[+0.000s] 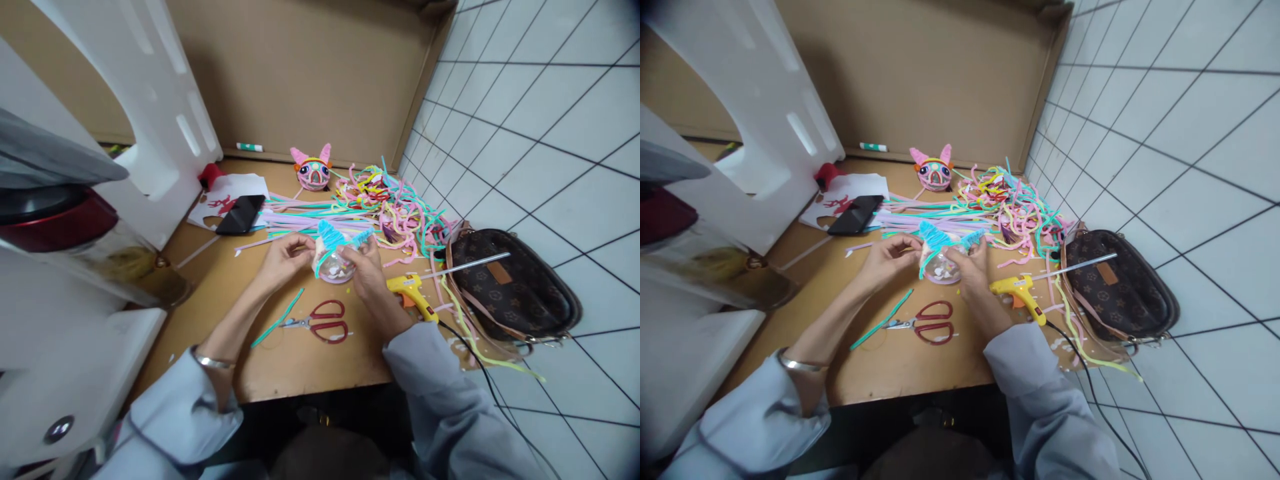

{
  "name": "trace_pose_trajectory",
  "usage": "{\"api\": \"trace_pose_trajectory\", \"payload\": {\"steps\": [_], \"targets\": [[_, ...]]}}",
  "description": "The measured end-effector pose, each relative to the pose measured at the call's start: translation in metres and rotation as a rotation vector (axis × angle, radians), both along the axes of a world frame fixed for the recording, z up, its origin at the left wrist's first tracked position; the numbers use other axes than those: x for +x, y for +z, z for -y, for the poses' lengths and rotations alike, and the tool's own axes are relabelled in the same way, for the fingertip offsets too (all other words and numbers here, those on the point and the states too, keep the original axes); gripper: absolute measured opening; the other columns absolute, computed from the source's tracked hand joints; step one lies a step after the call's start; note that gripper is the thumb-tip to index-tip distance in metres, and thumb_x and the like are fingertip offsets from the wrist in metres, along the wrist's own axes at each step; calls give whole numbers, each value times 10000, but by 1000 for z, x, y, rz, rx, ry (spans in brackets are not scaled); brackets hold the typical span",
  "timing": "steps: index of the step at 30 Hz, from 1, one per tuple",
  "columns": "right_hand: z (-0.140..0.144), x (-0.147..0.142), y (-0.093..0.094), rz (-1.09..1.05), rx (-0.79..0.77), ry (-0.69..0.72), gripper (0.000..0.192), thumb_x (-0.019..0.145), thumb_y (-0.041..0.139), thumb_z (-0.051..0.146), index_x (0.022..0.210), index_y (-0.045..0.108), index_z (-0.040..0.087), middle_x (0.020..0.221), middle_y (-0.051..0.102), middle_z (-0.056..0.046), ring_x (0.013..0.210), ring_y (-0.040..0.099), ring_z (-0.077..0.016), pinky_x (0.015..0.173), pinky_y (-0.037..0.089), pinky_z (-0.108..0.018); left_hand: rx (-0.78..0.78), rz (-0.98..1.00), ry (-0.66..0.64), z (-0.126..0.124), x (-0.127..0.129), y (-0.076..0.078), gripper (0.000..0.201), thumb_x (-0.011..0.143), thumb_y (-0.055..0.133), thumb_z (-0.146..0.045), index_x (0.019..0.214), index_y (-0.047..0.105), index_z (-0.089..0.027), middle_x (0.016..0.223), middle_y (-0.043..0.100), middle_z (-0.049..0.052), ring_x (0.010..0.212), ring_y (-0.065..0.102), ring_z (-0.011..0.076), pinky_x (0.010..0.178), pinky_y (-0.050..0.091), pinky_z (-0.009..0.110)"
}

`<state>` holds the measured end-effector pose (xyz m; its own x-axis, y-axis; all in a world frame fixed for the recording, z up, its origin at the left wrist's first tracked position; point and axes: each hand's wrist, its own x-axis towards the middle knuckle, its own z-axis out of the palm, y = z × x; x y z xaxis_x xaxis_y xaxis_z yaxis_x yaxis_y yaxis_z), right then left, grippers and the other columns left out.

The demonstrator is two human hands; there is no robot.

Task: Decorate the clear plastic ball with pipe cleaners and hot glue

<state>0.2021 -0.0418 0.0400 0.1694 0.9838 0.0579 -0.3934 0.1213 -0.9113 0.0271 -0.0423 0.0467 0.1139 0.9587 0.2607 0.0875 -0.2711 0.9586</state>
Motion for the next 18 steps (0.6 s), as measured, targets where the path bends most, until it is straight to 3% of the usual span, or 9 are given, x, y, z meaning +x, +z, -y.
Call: {"api": "trace_pose_trajectory", "payload": {"steps": [4, 8, 13, 18], "targets": [[-2, 1, 1, -52, -19, -44, 712, 502, 829, 209, 1115, 475, 282, 819, 595, 91, 761, 640, -122, 738, 565, -267, 28, -66, 86, -1, 4, -7, 238, 698, 701, -414, 756, 652, -189, 826, 670, 42, 793, 626, 188, 782, 524, 328], [-7, 2, 0, -70, -32, -49, 625, 483, 825, 210, 996, 471, 262, 777, 609, 96, 727, 635, -119, 733, 553, -269, -18, -52, 50, 0, 2, -6, 252, 725, 682, -432, 755, 661, -183, 767, 676, 31, 720, 611, 177, 753, 517, 328], [-9, 3, 0, -125, -53, -102, 566, 468, 825, 210, 880, 440, 251, 755, 617, 104, 709, 629, -100, 727, 533, -239, -71, -95, -71, 6, -5, 8, 265, 657, 753, -420, 665, 707, -160, 1030, 698, 98, 932, 655, 240, 882, 524, 386], [-8, 3, -1, -89, -4, -79, 539, 505, 825, 215, 873, 433, 252, 745, 589, 113, 704, 629, -92, 728, 537, -236, -6, -198, -90, 11, -5, 12, 302, 614, 830, -437, 627, 721, -155, 1090, 654, 134, 1058, 633, 292, 917, 530, 421]]}}
